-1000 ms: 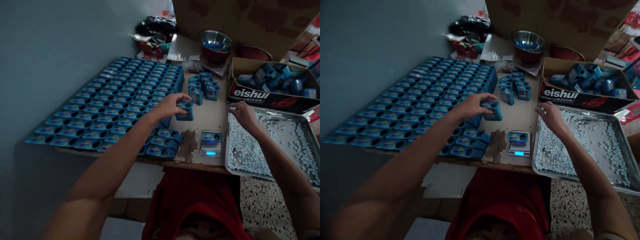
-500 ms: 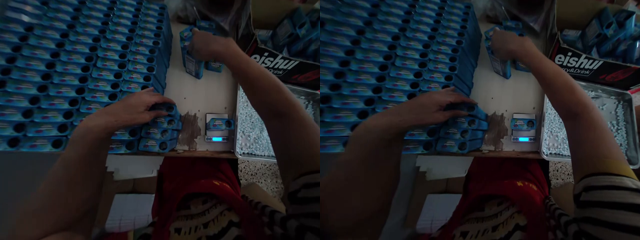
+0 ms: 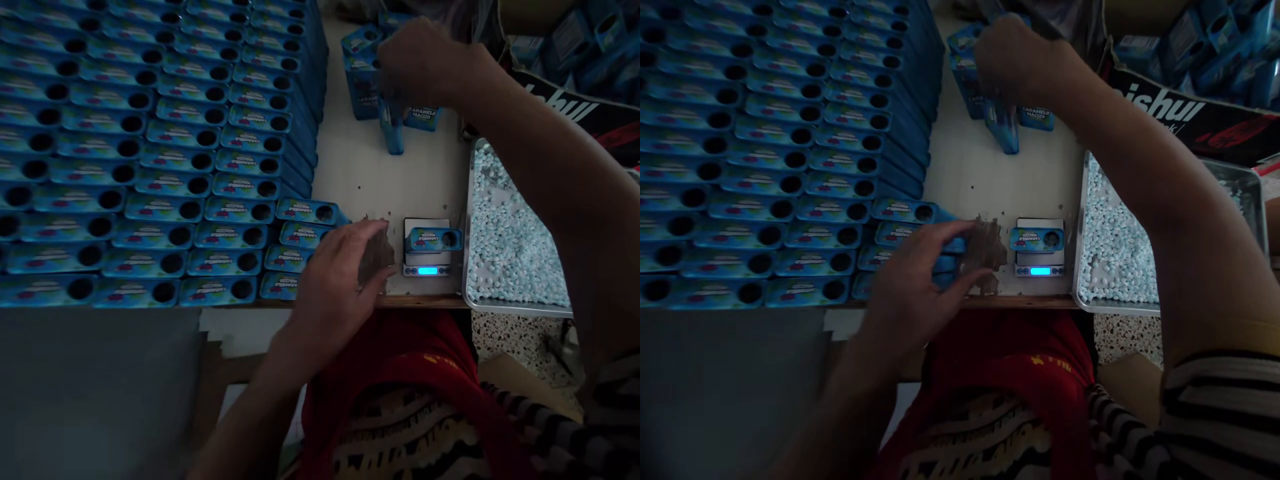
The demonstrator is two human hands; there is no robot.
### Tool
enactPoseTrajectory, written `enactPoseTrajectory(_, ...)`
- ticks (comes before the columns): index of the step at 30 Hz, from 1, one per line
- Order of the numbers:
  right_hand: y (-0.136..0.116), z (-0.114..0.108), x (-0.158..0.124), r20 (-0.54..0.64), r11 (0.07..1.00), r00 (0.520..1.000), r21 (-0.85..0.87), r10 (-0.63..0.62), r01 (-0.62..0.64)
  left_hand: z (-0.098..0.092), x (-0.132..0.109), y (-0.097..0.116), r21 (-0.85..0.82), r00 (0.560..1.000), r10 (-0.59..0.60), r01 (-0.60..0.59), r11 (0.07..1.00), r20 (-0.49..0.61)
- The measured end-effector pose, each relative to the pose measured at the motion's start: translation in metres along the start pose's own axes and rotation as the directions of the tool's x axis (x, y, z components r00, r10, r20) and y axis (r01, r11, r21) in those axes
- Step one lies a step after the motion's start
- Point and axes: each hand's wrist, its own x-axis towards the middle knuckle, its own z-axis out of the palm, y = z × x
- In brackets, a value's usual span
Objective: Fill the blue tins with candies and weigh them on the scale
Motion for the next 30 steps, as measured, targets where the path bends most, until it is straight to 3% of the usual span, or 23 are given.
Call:
enactPoseTrajectory(1,0.006,-0.001,-0.007,0.031,0.982,0.994,-0.157,-0.101,0.105,0.015,0.001,-0.002,-0.056,0.998,-0.051,0.05,0.997,-0.023)
enactPoseTrajectory(3,0.018,-0.004,-0.026,0.148,0.812,0.953,-0.499,-0.263,0.302,0.045,0.007,-0.011,-0.167,0.99,-0.138,0.129,0.977,-0.041)
enactPoseTrajectory(4,0.022,-0.006,-0.038,0.152,0.765,0.947,-0.558,-0.284,0.32,0.058,0.011,-0.016,-0.218,0.985,-0.168,0.156,0.963,-0.034)
enactPoseTrajectory(9,0.037,-0.016,-0.111,-0.071,0.828,0.979,-0.547,-0.192,0.123,0.098,0.029,-0.026,-0.206,0.984,-0.16,0.172,0.963,0.074)
enactPoseTrajectory(13,0.065,-0.015,-0.162,-0.18,0.874,0.966,-0.479,-0.183,0.077,0.102,0.024,-0.02,-0.182,0.985,-0.165,0.17,0.969,0.04)
enactPoseTrajectory(17,0.099,-0.007,-0.194,-0.266,0.916,0.93,-0.376,-0.252,0.14,0.085,0.03,-0.011,-0.294,0.993,-0.109,0.09,0.952,-0.051)
enactPoseTrajectory(20,0.098,0.001,-0.201,-0.285,0.935,0.931,-0.33,-0.228,0.128,0.07,0.061,0.0,-0.262,0.989,-0.046,0.008,0.965,-0.14)
enactPoseTrajectory(25,0.075,0.014,-0.183,-0.176,0.949,0.974,-0.303,-0.143,0.085,0.076,0.142,0.009,-0.005,0.995,0.047,-0.047,0.999,0.09)
enactPoseTrajectory(28,0.108,0.013,-0.195,-0.131,0.967,0.98,-0.226,-0.15,0.118,0.089,0.166,0.0,0.077,0.996,0.002,-0.009,0.997,0.087)
enactPoseTrajectory(30,0.151,0.013,-0.23,-0.168,0.968,0.969,-0.201,-0.183,0.148,0.096,0.167,-0.01,0.055,0.999,-0.014,0.011,0.998,0.041)
